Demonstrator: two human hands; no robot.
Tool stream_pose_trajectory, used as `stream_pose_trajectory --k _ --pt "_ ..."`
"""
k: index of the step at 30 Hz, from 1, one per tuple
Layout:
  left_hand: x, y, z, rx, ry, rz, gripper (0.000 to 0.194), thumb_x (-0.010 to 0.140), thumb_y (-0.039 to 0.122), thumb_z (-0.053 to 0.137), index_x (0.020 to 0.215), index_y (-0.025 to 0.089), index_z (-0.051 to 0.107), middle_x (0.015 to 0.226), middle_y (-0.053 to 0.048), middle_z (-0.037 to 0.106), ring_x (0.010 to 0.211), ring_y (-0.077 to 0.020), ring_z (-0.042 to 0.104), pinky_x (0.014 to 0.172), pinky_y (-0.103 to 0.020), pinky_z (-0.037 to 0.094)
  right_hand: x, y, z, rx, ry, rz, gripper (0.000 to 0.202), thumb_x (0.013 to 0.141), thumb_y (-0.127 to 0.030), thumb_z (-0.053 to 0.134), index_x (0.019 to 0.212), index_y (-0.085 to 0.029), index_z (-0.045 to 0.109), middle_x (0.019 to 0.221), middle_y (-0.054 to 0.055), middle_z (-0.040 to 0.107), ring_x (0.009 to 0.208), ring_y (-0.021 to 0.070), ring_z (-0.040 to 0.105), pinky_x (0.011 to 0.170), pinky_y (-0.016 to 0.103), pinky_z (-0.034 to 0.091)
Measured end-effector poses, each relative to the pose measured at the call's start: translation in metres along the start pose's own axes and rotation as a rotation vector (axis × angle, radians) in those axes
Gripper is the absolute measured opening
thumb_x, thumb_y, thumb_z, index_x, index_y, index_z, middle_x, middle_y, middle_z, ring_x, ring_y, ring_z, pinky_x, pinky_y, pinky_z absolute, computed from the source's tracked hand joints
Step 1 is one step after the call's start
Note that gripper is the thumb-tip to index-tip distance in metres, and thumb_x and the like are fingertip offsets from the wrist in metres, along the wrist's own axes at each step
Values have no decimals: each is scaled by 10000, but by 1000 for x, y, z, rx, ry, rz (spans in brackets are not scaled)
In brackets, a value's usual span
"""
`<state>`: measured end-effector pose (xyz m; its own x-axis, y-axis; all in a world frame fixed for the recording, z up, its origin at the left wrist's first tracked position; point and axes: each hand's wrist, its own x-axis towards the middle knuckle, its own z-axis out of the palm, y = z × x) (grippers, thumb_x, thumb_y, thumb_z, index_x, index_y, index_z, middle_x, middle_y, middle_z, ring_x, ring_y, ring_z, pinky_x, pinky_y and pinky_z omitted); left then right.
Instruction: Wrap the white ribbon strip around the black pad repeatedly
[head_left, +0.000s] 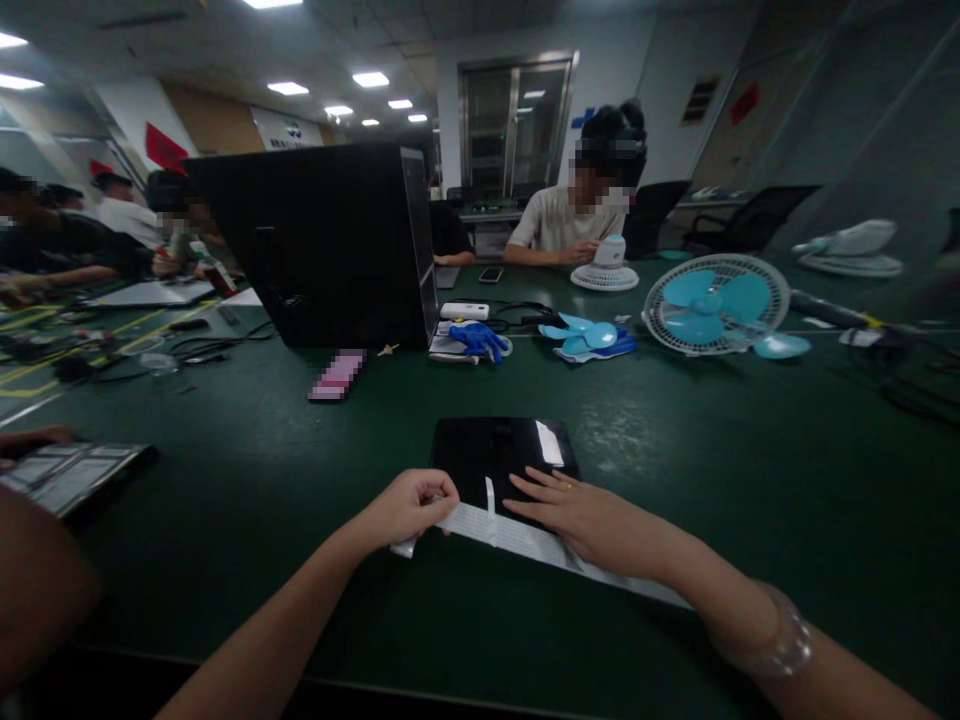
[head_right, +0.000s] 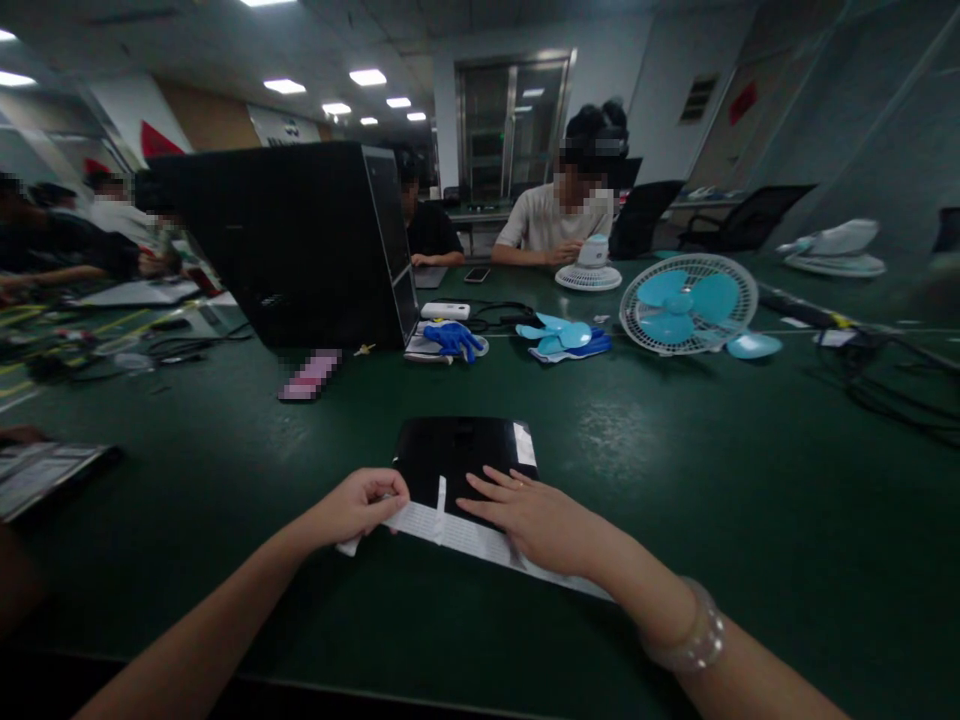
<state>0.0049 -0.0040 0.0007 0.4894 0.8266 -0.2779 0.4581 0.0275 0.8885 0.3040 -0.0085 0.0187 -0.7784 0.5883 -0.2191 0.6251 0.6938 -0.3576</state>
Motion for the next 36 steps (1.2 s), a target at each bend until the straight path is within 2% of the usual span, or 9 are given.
stream_pose_trajectory --k 5,10,15,18,21,25,28,33,36 --pt "-1 1 -2 16 5 -10 278 859 410 548 923 147 611 755 2 650 508 -71 482 451 -186 315 -4 -7 -8 93 11 18 564 941 -197 392 1469 -383 321 1565 -47 200 1442 242 127 1163 535 148" --pt "0 1 -3 -14 73 13 318 877 457 513 934 154 590 723 10 636 484 -68 450 442 -183 305 -6 -23 -13 156 151 9 497 981 -395 383 1474 -369 323 1512 -8 357 1356 224 358 1111 465 312" --pt "-1 -1 -2 -37 101 83 422 924 528 402 1038 166 587 811 -14 652 526 -80 481 462 -192 327 2 -22 -3 -95 305 -52 464 977 -253 380 1426 -366 412 1368 49 493 1162 208 516 944 415 463" --pt "-3 0 -3 44 177 72 493 951 548 301 1117 183 588 808 -16 650 569 -104 522 496 -210 359 5 -10 2 -209 302 -45 493 952 -189 405 1418 -349 424 1354 60 498 1133 221 524 919 432 474" --pt "-4 1 -4 212 232 70 429 939 512 376 1052 185 630 805 -18 656 634 -132 569 572 -242 411 6 -2 2 -272 277 -32 512 934 -153 413 1411 -338 435 1363 64 496 1122 234 529 912 449 478" --pt "-2 2 -5 356 287 145 301 913 405 466 982 191 667 943 -45 673 818 -176 611 705 -284 448 8 -2 4 -308 279 -19 491 939 -158 392 1398 -320 457 1319 79 534 1101 241 540 879 441 495" --pt "-1 1 -6 417 337 147 268 902 374 489 973 194 674 978 -51 662 840 -183 607 721 -291 452 10 -6 6 -347 281 6 515 909 -144 425 1391 -321 464 1324 84 529 1103 258 539 863 455 500" --pt "-1 1 -6 473 378 138 264 904 376 490 971 207 682 1006 -49 637 844 -185 599 690 -287 454 12 -14 7 -318 314 23 411 944 -267 431 1344 -304 520 1306 78 536 1143 257 524 916 463 476" --pt "-1 1 -6 484 432 129 291 915 402 473 979 206 678 1005 -49 637 847 -192 600 671 -291 454 14 -18 6 -297 332 29 388 950 -364 442 1315 -290 551 1336 75 524 1240 270 462 1023 501 394"
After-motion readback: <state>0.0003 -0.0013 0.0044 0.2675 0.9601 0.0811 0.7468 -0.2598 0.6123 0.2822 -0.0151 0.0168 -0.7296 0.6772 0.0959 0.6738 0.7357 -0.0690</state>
